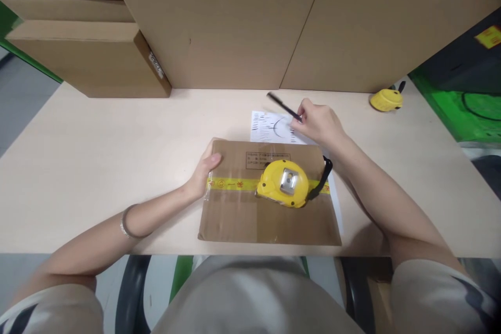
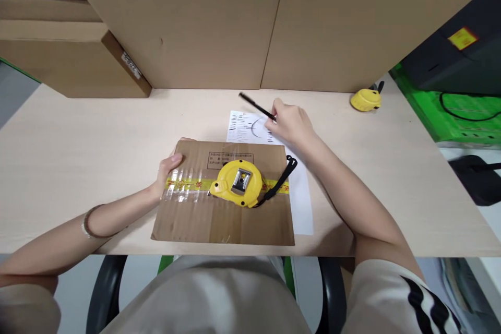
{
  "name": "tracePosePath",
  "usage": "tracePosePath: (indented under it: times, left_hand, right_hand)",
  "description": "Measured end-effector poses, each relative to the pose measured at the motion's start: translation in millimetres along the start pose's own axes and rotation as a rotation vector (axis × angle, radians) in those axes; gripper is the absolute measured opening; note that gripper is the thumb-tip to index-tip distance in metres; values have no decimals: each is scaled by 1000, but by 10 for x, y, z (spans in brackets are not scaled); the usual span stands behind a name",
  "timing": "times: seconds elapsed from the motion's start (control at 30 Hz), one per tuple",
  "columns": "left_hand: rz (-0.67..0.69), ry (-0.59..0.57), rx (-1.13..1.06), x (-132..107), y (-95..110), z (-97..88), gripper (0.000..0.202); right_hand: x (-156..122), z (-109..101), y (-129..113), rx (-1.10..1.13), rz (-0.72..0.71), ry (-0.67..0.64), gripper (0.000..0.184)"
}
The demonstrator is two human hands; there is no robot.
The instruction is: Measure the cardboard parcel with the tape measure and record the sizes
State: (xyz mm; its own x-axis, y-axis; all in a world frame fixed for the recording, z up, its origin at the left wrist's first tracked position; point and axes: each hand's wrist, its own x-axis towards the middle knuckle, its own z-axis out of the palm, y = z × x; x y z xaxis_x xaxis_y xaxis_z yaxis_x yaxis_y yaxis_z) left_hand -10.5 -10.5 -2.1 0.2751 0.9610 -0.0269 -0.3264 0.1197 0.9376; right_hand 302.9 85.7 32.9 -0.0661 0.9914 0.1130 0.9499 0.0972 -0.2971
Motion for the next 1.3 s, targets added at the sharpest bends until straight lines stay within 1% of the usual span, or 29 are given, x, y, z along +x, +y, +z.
tracePosePath:
  times: [0.07, 0.13, 0.2, 0.23, 0.3, 0.37, 0.53, 0.77, 1.0, 1.3]
  left_hand:
    - [-1, 0, 19, -12, 4, -10, 51]
    - [16, 0, 43, -21, 10, -17, 51]
    - [11, -13, 48, -26, 13, -23, 52]
    - [3, -19, 44, -27, 12, -26, 52]
    - [-8, -26, 43, -27, 8, -34, 54]
    - [-4, -24, 58, -30, 1, -44, 55]
    - [-1, -30, 79, -48, -4, -60, 56]
    - [-16, -33, 87, -62, -13, -80, 57]
    - [-3, -54, 68, -57, -59, -104, 55]
    - [-11, -35, 69, -50, 19, -40, 57]
  right_hand:
    - [44, 29, 3, 186, 32, 84, 5]
    - [70, 109, 3, 468, 70, 130, 16]
    - [74, 221, -3, 710, 100, 99, 26]
    - [72, 275, -8, 774, 110, 66, 29]
    - [71, 358, -16, 821, 131, 13, 34]
    - [82, 395, -18, 869, 163, -14, 37]
    - [121, 382, -10, 932, 223, -50, 29]
    - [99, 410, 1, 965, 256, 26, 27]
    - [123, 445, 28, 979, 263, 51, 27]
    - [162, 579, 108, 994, 255, 121, 28]
